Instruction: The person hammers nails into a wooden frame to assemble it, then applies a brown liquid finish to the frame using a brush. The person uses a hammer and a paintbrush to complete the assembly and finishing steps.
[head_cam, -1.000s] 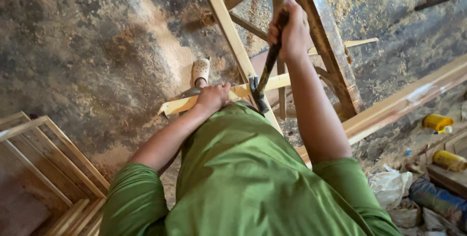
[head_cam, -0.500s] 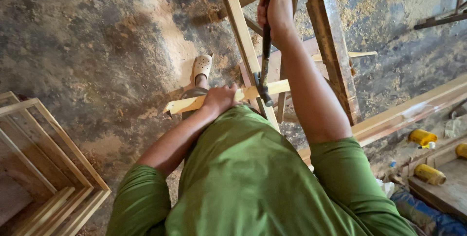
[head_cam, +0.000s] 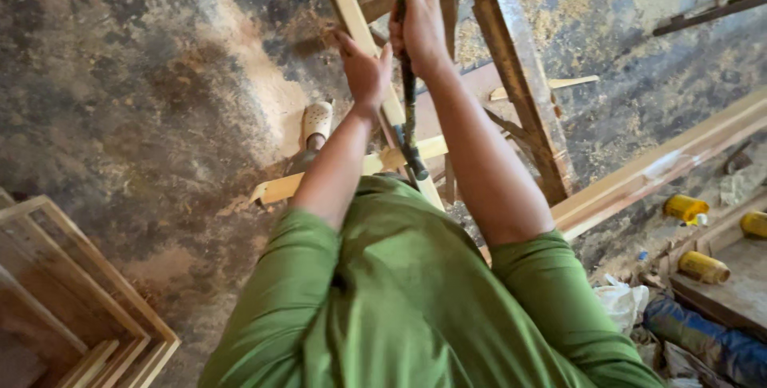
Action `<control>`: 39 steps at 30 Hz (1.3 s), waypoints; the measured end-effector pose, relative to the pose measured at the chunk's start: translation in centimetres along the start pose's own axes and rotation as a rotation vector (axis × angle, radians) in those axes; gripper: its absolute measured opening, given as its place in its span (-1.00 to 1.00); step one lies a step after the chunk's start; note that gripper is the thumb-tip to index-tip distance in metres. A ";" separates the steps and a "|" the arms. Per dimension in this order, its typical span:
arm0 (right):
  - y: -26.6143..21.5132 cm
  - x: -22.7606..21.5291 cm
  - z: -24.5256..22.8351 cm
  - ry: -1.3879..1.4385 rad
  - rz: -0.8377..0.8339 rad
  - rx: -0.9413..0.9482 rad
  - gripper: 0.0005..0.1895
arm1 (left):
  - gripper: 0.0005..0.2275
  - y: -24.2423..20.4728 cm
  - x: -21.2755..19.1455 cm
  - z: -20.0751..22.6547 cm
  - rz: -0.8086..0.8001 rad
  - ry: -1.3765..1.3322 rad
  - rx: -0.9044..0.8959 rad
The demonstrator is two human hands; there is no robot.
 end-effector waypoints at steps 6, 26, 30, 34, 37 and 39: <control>-2.5 0.1 -0.8 -0.082 -0.002 -0.159 -0.48 | -0.41 -0.4 1.7 0.8 0.094 0.276 -0.159; -23.4 -5.0 0.3 0.108 -0.106 -0.621 -0.46 | -0.15 0.9 -1.8 -6.3 -0.544 0.472 -0.181; -25.6 -5.6 1.5 0.149 -0.122 -0.710 -0.45 | -0.43 -4.9 -6.7 -12.9 -1.395 0.743 0.355; -28.7 -6.8 1.3 0.070 -0.094 -0.919 -0.44 | -0.61 -7.4 -10.4 -13.1 -1.222 0.615 0.198; -30.4 -8.1 0.2 0.119 -0.051 -0.945 -0.43 | -0.64 -8.2 -11.0 -10.0 -1.141 0.643 0.242; -31.6 -8.7 -0.7 0.204 -0.014 -0.922 -0.43 | -0.64 -8.6 -11.3 -8.2 -1.110 0.644 0.237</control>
Point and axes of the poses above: each hand's wrist, its own y-axis towards the middle knuckle, its own x-axis out of the palm, z = x × y, the point moved 1 cm from there along y, towards the middle knuckle, and after that the axes turned 4 degrees about -y, right-handed, at the moved point
